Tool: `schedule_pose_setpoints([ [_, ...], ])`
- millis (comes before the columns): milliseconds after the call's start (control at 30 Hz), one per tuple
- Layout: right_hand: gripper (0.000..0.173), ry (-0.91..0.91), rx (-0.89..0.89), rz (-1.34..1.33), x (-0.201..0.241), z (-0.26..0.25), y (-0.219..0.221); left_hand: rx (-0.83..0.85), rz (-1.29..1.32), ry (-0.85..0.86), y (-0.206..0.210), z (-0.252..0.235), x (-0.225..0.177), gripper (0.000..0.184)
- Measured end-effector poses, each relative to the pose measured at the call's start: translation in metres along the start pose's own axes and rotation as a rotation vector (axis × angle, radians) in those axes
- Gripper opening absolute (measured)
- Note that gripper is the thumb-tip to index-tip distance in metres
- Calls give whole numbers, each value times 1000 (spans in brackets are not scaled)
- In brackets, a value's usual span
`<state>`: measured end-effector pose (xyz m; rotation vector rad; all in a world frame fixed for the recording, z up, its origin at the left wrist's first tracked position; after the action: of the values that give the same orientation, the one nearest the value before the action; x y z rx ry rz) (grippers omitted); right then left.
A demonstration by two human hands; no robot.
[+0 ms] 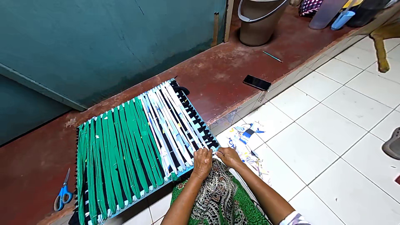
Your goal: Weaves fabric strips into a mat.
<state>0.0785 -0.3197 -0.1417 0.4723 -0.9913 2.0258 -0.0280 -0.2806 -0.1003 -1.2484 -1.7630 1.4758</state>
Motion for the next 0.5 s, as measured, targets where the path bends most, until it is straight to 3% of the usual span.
schedule_pose_setpoints([
  [267,39,-102,138,12,-15,-8,-12,-38,-56,50,5,5,-3,18],
  [500,37,-201,242,216,46,-12,-58,-9,9,40,9,5,0,18],
])
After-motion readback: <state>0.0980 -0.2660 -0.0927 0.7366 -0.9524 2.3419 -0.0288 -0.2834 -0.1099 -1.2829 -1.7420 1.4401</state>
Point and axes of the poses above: each hand's wrist, its own z-axis away from the middle knuckle, its own y-axis out of the palm, x = y × z, the point moved 9 cm from there along -z, towards the middle knuckle, and after that the axes turned 12 degrees about x, right-handed, at the moved point
